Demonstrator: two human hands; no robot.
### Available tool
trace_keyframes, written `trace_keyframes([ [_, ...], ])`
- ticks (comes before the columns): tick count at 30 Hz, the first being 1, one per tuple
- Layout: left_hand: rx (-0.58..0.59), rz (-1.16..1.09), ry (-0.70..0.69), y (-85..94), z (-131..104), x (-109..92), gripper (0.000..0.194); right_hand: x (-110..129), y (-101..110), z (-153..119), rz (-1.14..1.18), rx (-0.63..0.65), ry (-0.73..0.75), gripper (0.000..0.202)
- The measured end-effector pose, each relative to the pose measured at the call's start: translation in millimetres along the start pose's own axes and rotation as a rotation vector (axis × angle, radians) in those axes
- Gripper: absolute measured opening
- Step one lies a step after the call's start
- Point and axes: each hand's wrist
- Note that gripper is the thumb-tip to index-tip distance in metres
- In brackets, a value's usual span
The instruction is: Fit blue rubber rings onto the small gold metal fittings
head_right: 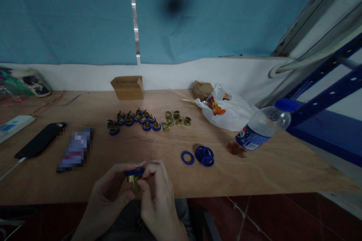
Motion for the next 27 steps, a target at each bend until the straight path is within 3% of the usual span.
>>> trace_keyframes([
  [9,0.044,0.15,0.081,-2.5,2,4,0.051,-8,4,2,-0.082,0.007,-0.007,0.016],
  [27,-0.129,0.256,0.062,7.9,3,16,0.048,-4,-8,2,-0.179,0.16,-0.021,0.021],
])
Point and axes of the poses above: each hand's wrist, its own z-axis towards the middle knuckle, its own y-axis out of the back of the hand, x = y × z, and after that the axes turned 6 degrees about x, right-handed
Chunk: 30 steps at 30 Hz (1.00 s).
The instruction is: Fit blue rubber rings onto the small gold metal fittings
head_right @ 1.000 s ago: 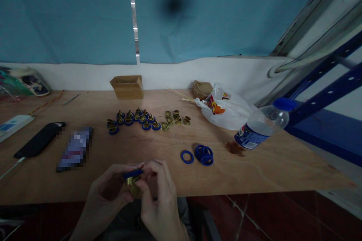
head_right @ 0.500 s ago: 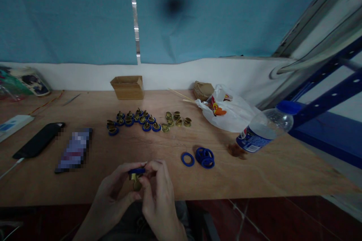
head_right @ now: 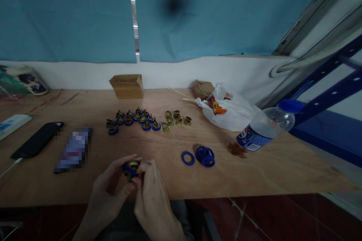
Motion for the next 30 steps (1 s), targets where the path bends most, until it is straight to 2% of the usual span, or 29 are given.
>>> trace_keyframes([
  [6,-0.02,-0.126,-0.016,6.0,4,0,0.03,-3,0,0,0.262,-0.155,-0.11,0.015],
  [9,0.021,-0.205,-0.048,3.5,5,-2,0.02,-1,7,4,0.406,-0.111,-0.182,0.008],
  [14,0.023,-0.25,-0.037,-1.1,8,-5,0.008,-8,11,8,0.792,-0.008,-0.356,0.018],
  [18,0.0,-0.287,-0.006,-4.2,9,-6,0.009,-21,2,5,1.103,-0.028,-0.511,0.027],
  [22,0.029,-0.32,0.008,-8.1,9,-3,0.007,-29,1,1,1.283,-0.07,-0.693,0.034],
  [25,0.056,-0.276,-0.036,-11.1,10,0,0.008,-32,6,-3,1.353,-0.038,-0.743,0.037],
  [28,0.039,-0.142,-0.094,-12.2,14,-1,0.009,-35,11,-8,1.382,0.021,-0.716,0.035],
  [30,0.024,-0.021,-0.096,-11.0,19,-3,0.01,-36,14,-11,1.378,0.013,-0.696,0.031],
])
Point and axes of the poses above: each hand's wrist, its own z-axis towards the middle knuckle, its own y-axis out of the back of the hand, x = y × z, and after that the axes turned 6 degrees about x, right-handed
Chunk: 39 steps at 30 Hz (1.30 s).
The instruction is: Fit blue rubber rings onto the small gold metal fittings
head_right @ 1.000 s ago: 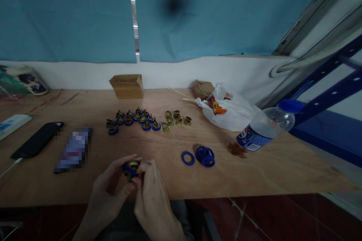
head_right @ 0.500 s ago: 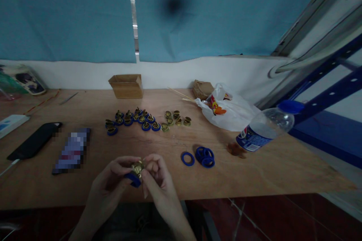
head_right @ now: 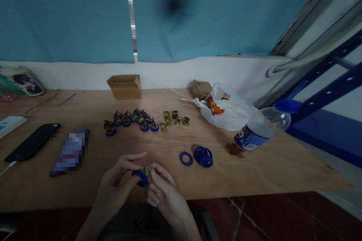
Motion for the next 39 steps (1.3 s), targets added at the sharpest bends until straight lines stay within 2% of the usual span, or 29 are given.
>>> trace_keyframes([
  [4,0.049,0.204,-0.018,2.2,22,-3,0.007,5,6,-5,-0.034,-0.091,0.132,0.029],
  [7,0.105,0.254,-0.036,-6.0,49,1,0.004,13,10,-9,-0.047,-0.188,0.257,0.029],
  [11,0.167,0.248,-0.087,-34.5,93,20,0.01,26,11,-17,-0.054,-0.301,0.4,0.027],
  [12,0.164,0.294,-0.089,-42.8,104,26,0.011,29,11,-19,-0.058,-0.32,0.427,0.026],
  [14,0.237,0.443,-0.086,-58.4,122,37,0.013,32,10,-22,-0.068,-0.332,0.466,0.025],
  [19,0.231,0.517,-0.069,-81.5,138,51,0.018,30,9,-24,-0.113,-0.338,0.471,0.025],
  [22,0.213,0.519,-0.053,-80.5,136,48,0.02,28,9,-22,-0.16,-0.333,0.466,0.026],
  [26,0.231,0.444,-0.019,-58.4,125,27,0.028,29,10,-18,-0.23,-0.302,0.472,0.024],
  [27,0.234,0.399,0.001,-50.2,119,19,0.033,30,9,-17,-0.263,-0.3,0.474,0.023],
  [30,0.146,0.044,0.164,-27.5,89,-6,0.033,32,5,-12,-0.427,-0.314,0.482,0.025],
  [32,0.115,-0.02,0.238,-19.3,63,-18,0.03,32,1,-7,-0.565,-0.338,0.502,0.029],
  [36,0.063,-0.075,0.313,-21.4,19,-21,0.033,29,-13,3,-0.884,-0.339,0.55,0.029],
  [39,0.034,-0.117,0.355,-26.0,7,-12,0.036,27,-21,5,-1.179,-0.265,0.501,0.023],
])
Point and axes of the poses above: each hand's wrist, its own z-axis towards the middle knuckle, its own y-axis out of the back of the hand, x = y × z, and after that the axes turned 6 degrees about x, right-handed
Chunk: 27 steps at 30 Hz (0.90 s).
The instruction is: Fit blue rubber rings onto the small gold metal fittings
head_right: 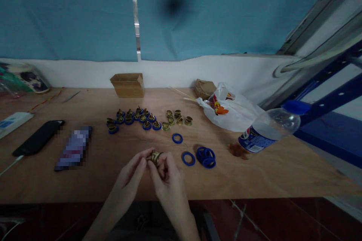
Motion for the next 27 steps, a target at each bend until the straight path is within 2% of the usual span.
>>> trace_keyframes([
  [5,0.012,-0.034,0.039,8.1,7,12,0.032,8,2,-3,-0.289,0.27,0.03,0.014],
  [12,-0.023,-0.085,0.036,19.4,7,18,0.027,18,8,-8,-0.234,0.395,-0.013,0.011],
  [18,0.034,-0.096,-0.057,26.1,2,21,0.023,16,10,-7,-0.069,0.379,-0.017,0.015],
  [27,0.094,-0.022,-0.14,26.7,-3,11,0.02,10,-2,-11,-0.102,0.237,0.085,0.022],
])
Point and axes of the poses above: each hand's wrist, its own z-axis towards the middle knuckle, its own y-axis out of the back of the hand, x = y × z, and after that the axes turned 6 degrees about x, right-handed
